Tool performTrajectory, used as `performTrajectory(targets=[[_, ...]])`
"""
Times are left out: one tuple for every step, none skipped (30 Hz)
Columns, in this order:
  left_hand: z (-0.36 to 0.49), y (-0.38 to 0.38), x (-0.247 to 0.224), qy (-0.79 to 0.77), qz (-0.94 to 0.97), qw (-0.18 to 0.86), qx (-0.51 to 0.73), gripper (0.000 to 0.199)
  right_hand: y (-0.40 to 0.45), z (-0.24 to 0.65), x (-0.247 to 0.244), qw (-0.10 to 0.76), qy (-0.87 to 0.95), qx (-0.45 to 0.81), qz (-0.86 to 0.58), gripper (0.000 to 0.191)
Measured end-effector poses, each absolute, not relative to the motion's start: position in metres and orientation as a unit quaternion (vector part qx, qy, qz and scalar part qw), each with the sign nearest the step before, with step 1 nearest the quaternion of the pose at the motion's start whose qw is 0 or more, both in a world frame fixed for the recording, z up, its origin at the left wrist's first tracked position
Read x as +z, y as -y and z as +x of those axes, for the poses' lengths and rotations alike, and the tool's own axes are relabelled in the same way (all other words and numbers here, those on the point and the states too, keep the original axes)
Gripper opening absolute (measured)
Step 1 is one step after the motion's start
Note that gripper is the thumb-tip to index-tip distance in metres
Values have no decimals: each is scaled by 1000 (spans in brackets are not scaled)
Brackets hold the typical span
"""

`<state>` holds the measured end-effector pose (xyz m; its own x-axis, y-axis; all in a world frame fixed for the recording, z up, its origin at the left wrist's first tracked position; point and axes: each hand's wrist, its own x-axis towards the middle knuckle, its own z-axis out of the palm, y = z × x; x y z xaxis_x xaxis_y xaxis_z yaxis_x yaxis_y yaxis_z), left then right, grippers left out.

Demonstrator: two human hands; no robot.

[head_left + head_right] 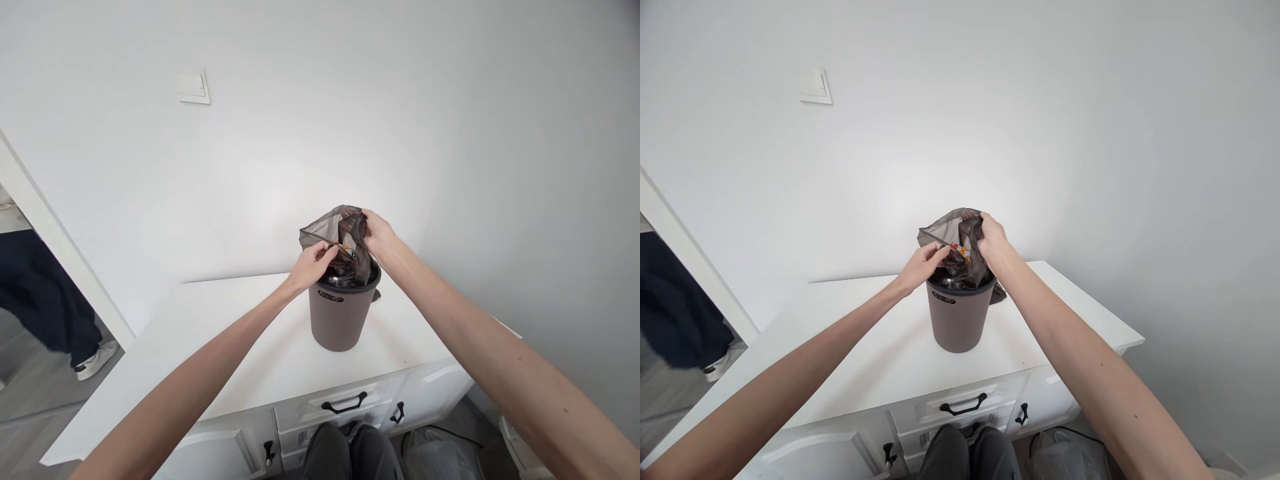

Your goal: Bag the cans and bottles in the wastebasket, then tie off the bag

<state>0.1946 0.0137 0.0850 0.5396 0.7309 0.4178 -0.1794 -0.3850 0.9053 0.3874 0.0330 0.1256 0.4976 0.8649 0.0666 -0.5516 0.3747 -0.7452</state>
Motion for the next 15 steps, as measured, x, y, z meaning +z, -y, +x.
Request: performTrajectory(targets=[[196,-14,83,-192,709,513,444,38,-34,385,133,793,233,445,-345,11],[197,-14,81,-185,703,515,454,37,-35,384,141,791,236,443,-351,11],[198,-15,81,-175,689,525,468,36,-35,385,149,790,236,438,-357,12],[198,-16,82,-162,668,541,485,36,-34,386,157,792,235,431,-363,14],[198,-18,84,-147,644,560,500,36,-32,388,165,795,233,424,-367,15],[198,-19,86,-133,619,579,514,35,-30,391,172,799,230,417,-368,17],[197,-20,90,-119,594,597,526,34,-27,393,177,804,226,411,-365,19],[196,-21,93,-107,570,611,539,33,-24,395,180,810,222,406,-360,21],[195,-21,97,-96,546,622,553,31,-22,397,182,816,217,402,-355,23],[194,-22,100,-87,524,631,566,28,-19,398,183,820,211,401,-350,24],[192,-22,103,-80,503,637,578,26,-17,399,182,823,205,401,-347,24],[191,-22,106,-76,485,643,588,23,-16,400,180,825,198,401,-346,23],[190,-21,108,-75,471,649,593,22,-15,400,178,824,193,402,-349,22],[189,-21,109,-76,463,652,595,22,-15,401,176,822,193,403,-353,21],[188,-21,109,-79,461,653,596,22,-16,401,173,818,195,406,-359,20]])
